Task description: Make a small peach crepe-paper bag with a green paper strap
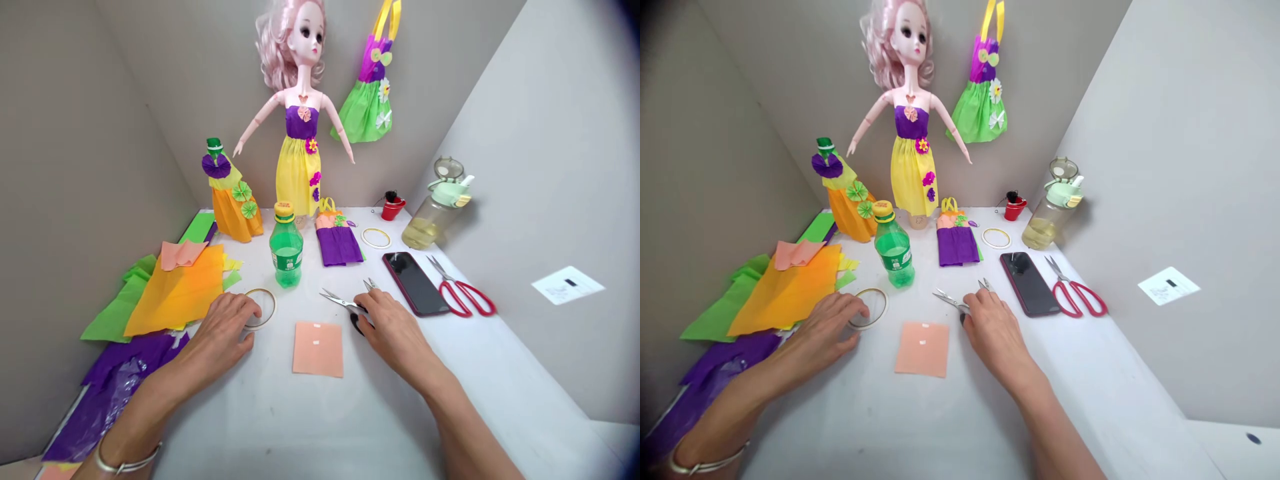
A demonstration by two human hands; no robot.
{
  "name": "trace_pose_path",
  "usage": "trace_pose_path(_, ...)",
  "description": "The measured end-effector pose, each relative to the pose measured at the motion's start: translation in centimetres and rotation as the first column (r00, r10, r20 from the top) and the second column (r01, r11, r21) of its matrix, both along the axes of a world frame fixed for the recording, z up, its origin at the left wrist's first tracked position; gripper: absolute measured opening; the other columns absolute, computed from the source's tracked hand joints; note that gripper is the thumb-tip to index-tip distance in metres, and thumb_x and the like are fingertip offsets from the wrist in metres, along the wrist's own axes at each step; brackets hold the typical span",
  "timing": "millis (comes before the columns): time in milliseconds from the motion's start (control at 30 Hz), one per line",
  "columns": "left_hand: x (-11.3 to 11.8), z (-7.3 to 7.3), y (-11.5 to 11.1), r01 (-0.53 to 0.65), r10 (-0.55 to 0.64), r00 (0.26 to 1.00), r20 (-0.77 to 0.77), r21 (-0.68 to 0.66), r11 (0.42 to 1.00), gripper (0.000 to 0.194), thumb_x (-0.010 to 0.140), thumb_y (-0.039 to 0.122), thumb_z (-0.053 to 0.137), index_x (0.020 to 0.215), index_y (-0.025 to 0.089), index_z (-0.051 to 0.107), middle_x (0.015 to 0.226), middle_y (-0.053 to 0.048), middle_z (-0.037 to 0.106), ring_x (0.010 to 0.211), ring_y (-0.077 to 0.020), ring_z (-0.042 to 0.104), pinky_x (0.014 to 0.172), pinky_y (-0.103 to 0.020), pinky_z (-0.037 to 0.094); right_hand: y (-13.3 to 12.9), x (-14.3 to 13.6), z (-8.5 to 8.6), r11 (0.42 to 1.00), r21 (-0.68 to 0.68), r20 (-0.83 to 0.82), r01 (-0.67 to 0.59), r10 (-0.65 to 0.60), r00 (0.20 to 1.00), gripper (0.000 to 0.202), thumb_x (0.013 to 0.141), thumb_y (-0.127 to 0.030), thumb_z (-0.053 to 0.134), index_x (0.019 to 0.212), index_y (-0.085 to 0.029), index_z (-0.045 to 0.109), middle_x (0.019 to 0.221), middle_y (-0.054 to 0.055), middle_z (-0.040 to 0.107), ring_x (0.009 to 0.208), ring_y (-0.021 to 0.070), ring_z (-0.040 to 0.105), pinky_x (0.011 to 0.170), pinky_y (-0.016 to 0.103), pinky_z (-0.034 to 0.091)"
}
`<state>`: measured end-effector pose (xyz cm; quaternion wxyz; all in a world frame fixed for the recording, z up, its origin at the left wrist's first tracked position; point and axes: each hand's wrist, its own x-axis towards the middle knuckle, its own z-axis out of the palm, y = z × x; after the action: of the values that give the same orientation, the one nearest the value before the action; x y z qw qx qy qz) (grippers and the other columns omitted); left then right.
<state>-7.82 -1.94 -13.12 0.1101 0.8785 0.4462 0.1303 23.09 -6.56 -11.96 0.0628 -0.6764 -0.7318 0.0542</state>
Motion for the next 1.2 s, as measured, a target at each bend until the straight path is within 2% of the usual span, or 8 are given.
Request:
trace_pose_path(167, -0.5, 0.1, -0.1, -0.029, 0.026, 0.997, -0.066, -0.038, 0.999, 0.030, 0.072, 0.006, 0.045, 0.096, 0.021, 0.057, 0.097, -0.005, 0.060, 0.098, -0.0245, 0.051, 0.088, -0.039, 0.043, -0.5, 0.8, 0.4, 0.994, -0.065, 0.025, -0.083, 0.085, 0.996, 0.025, 0.084, -0.007, 0.052, 0.104, -0.020, 0.060, 0.102, 0.009, 0.058, 0.095, 0.0243, 0.057, 0.078, 0.034, 0.044)
trace_pose_path(333, -1.1, 0.0, 0.2, -0.034, 0.031, 0.997, -0.065, -0.049, 0.998, 0.036, 0.072, 0.003, 0.042, 0.099, 0.020, 0.058, 0.099, -0.005, 0.060, 0.100, -0.0236, 0.053, 0.088, -0.039, 0.044, 0.0, 0.8, -0.5, 0.996, -0.060, 0.070, -0.068, 0.072, 0.995, 0.034, 0.081, -0.004, 0.053, 0.110, -0.020, 0.058, 0.101, 0.010, 0.060, 0.098, 0.0252, 0.059, 0.080, 0.035, 0.045)
trace_pose_path(500, -1.9, 0.5, 1.2, -0.281, 0.280, 0.959, -0.032, -0.017, 0.960, 0.016, 0.084, 0.020, 0.049, 0.099, 0.020, 0.056, 0.097, -0.006, 0.062, 0.095, -0.0252, 0.057, 0.080, -0.039, 0.045, 0.3, 1.3, -1.2, 0.999, -0.010, 0.112, -0.037, 0.038, 0.993, 0.039, 0.080, -0.005, 0.052, 0.116, -0.020, 0.056, 0.099, 0.009, 0.062, 0.081, 0.0231, 0.062, 0.069, 0.034, 0.044)
trace_pose_path(600, -1.9, 0.5, 1.5, -0.354, 0.351, 0.935, -0.051, -0.064, 0.933, 0.011, 0.085, 0.028, 0.054, 0.092, 0.019, 0.054, 0.090, -0.005, 0.061, 0.088, -0.0244, 0.058, 0.073, -0.034, 0.045, 0.1, 1.9, -1.3, 1.000, 0.028, 0.102, -0.013, 0.010, 0.995, 0.039, 0.083, -0.011, 0.050, 0.121, -0.021, 0.053, 0.101, 0.008, 0.061, 0.074, 0.0227, 0.061, 0.064, 0.034, 0.044)
trace_pose_path(733, -1.7, 0.0, 1.6, -0.364, 0.353, 0.929, -0.110, -0.100, 0.926, 0.018, 0.086, 0.036, 0.055, 0.081, 0.020, 0.048, 0.084, -0.004, 0.059, 0.082, -0.0233, 0.058, 0.067, -0.031, 0.041, -0.2, 2.2, -0.9, 0.997, 0.080, -0.076, -0.001, 0.007, 0.997, 0.032, 0.087, -0.022, 0.051, 0.119, -0.027, 0.053, 0.102, 0.006, 0.060, 0.076, 0.0211, 0.061, 0.066, 0.033, 0.046)
trace_pose_path(867, -1.7, -0.9, 1.8, -0.401, 0.385, 0.915, -0.118, -0.181, 0.898, 0.016, 0.085, 0.033, 0.054, 0.094, 0.020, 0.050, 0.085, -0.002, 0.060, 0.082, -0.0217, 0.060, 0.065, -0.029, 0.039, -0.2, 1.3, 0.1, 0.997, 0.079, -0.294, 0.011, 0.013, 0.956, 0.026, 0.087, -0.024, 0.053, 0.112, -0.029, 0.055, 0.101, 0.003, 0.059, 0.083, 0.0196, 0.061, 0.074, 0.033, 0.048)
trace_pose_path(1033, -1.7, -2.0, 2.1, -0.381, 0.374, 0.924, -0.077, -0.225, 0.897, 0.027, 0.081, 0.016, 0.047, 0.108, 0.022, 0.049, 0.088, 0.000, 0.062, 0.079, -0.0171, 0.062, 0.066, -0.027, 0.041, -0.6, -0.4, 0.6, 0.998, 0.064, -0.526, -0.012, 0.044, 0.850, 0.040, 0.091, -0.026, 0.047, 0.131, -0.028, 0.049, 0.103, 0.004, 0.062, 0.093, 0.0190, 0.061, 0.084, 0.035, 0.050)
trace_pose_path(1200, -1.5, -1.5, 2.0, -0.314, 0.314, 0.949, -0.033, -0.218, 0.924, 0.020, 0.081, 0.014, 0.047, 0.092, 0.022, 0.061, 0.089, -0.001, 0.061, 0.079, -0.0167, 0.061, 0.071, -0.027, 0.044, -1.1, -2.2, 0.5, 0.997, -0.002, -0.714, -0.078, 0.053, 0.698, 0.040, 0.091, -0.026, 0.046, 0.130, -0.027, 0.053, 0.102, 0.004, 0.065, 0.087, 0.0171, 0.060, 0.083, 0.033, 0.049)
